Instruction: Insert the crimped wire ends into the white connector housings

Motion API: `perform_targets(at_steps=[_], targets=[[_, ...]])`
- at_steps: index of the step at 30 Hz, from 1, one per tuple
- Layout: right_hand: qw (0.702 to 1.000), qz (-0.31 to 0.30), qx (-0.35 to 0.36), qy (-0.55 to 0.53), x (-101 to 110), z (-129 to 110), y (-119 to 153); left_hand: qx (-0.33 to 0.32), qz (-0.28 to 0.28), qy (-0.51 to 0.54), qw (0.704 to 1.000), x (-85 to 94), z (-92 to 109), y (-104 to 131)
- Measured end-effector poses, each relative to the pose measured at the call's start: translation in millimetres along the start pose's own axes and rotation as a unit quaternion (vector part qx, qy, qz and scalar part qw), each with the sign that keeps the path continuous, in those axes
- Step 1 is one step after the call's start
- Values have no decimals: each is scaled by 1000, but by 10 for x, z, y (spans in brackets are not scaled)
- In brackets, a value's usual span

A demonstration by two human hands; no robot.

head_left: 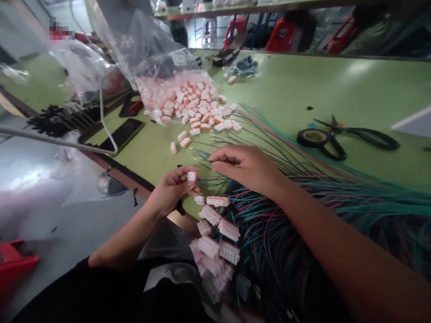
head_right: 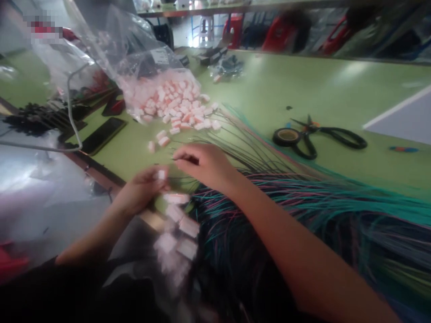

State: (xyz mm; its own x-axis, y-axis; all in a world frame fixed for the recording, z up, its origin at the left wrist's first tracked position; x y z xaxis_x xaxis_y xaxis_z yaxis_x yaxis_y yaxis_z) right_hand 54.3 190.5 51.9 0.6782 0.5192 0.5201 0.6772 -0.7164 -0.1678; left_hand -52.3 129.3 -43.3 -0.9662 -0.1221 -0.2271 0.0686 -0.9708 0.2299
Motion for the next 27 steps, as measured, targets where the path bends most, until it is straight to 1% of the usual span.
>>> perform_targets(at_steps=[2, 4, 7, 11, 15, 22, 27], targets=[[1000, -21, 1, 10, -111, -8, 3, -2, -5, 9, 1000, -4, 5, -13], [999, -26, 5, 27, -160, 7, -6, -4, -10, 13, 1000, -8, 11, -22], [998, -24, 3, 53, -185, 58, -19, -2, -14, 11, 1000, -13, 12, -27], [997, -29, -19, 64, -206, 117, -17, -1, -24, 13, 1000, -26, 9, -32], [995, -47, -14, 85, -252, 91, -18, -9, -34, 18, 999, -34, 3, -41], [983, -59, 4, 171, -345, 55, -28, -22, -46, 8, 999, -44, 19, -39], [980, -65, -11, 189, -368, 59, -16, -18, -27, 4, 999, -32, 36, -28]])
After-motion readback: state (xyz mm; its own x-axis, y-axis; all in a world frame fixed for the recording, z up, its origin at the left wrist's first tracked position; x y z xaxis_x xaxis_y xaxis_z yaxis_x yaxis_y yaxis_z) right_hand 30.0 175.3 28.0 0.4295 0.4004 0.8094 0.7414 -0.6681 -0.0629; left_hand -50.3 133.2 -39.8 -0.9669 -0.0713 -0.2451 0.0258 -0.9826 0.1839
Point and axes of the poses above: each hand's wrist, its own y-axis away from the middle knuckle, its own x-axis out of the back of the hand, z = x × y, the point moved 10 cm from there along -y, towards the middle knuckle, and after that the axes turned 9 degrees about -y, right-handed, at the moved point
